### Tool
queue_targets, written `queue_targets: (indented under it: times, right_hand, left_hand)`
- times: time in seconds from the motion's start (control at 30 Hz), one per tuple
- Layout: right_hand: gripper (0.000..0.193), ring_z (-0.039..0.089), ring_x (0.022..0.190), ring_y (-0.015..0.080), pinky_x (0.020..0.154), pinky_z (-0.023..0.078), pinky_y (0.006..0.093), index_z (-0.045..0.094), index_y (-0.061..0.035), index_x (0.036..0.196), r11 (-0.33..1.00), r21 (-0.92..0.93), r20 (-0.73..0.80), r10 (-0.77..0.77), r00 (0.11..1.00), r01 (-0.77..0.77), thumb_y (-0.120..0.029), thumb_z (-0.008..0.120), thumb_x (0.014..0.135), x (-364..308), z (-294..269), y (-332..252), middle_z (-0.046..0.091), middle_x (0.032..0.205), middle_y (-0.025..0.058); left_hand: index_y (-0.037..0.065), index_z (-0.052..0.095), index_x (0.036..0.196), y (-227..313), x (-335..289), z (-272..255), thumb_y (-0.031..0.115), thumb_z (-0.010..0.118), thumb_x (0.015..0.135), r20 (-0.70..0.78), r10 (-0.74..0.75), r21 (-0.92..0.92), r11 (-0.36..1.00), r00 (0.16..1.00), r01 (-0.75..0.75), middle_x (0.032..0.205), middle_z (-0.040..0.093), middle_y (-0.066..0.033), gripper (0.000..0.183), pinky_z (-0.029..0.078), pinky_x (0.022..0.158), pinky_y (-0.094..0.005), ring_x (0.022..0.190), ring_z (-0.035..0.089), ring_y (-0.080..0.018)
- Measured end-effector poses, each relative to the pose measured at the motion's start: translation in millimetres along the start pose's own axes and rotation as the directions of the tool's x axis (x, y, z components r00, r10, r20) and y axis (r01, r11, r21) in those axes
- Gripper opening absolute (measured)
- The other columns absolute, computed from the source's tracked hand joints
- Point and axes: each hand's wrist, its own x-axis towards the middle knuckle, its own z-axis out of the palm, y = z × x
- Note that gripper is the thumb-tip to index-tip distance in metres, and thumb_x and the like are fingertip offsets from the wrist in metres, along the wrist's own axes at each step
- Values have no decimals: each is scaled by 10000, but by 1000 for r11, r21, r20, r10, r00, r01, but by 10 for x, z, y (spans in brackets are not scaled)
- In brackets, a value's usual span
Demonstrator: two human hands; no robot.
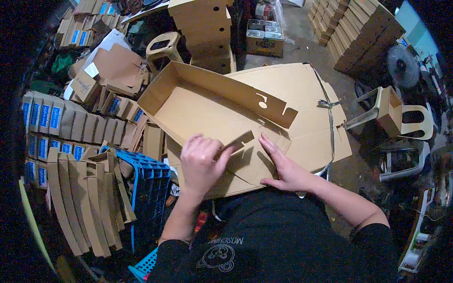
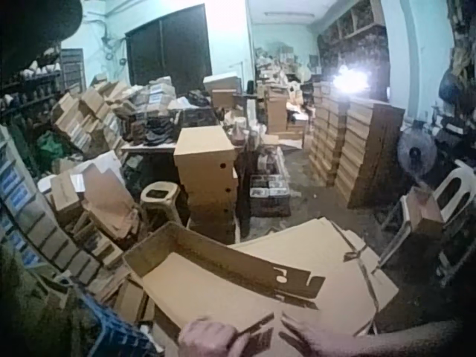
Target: Folding and assembling cardboard shoe boxes from flat pre-cut sheets.
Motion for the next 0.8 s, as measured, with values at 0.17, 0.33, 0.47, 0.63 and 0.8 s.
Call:
queue_targets:
  times: [0.17, 0.33, 0.47, 0.63, 0.8]
  right_hand:
    - [1093, 125, 1597, 384, 1299, 169, 465, 71, -51, 1661, 997, 73, 73, 16, 997, -21, -227, 812, 877, 30, -33, -280, 61, 1719, 247]
    - [353, 651, 1025, 275, 904, 517, 340, 599, 14, 1232, 906, -292, -417, -410, 812, 307, -75, 718, 912, 7, -649, 201, 643, 1191, 154]
    - [170, 640, 844, 148, 808, 525, 296, 639, -13, 1133, 1000, 19, -767, 7, 641, 11, -36, 645, 965, 298, -1244, 324, 661, 1012, 62]
    - [210, 685, 932, 159, 869, 546, 327, 703, -29, 1121, 990, -134, -181, 20, 983, -45, -92, 732, 923, 400, -1401, 308, 734, 1026, 57]
    - [657, 652, 1142, 220, 1007, 521, 363, 691, -83, 1253, 997, 22, -43, 78, 996, -77, -215, 956, 665, 748, -1372, -82, 705, 1232, 93]
  left_hand:
    - [80, 642, 672, -126, 15, -38, 392, 800, 885, 11, -108, 109, 988, 994, 106, 623, 627, -79, 410, 504, 825, -417, 620, 628, -266]
    - [95, 630, 642, -230, -2, 26, 353, 796, 898, -84, -48, 22, 999, 995, 50, 573, 604, -70, 400, 495, 845, -407, 554, 596, -248]
    - [97, 622, 635, -238, -10, 65, 336, 796, 902, -108, -22, 11, 1000, 994, 24, 568, 599, -63, 398, 495, 857, -408, 539, 583, -232]
    - [105, 623, 637, -252, -16, 11, 341, 799, 900, -71, -26, -36, 999, 997, 24, 573, 602, -44, 395, 484, 912, -422, 528, 569, -208]
    - [113, 624, 640, -349, 2, -71, 360, 797, 891, -10, 66, -98, 993, 998, -67, 570, 596, -35, 393, 466, 957, -443, 565, 597, -201]
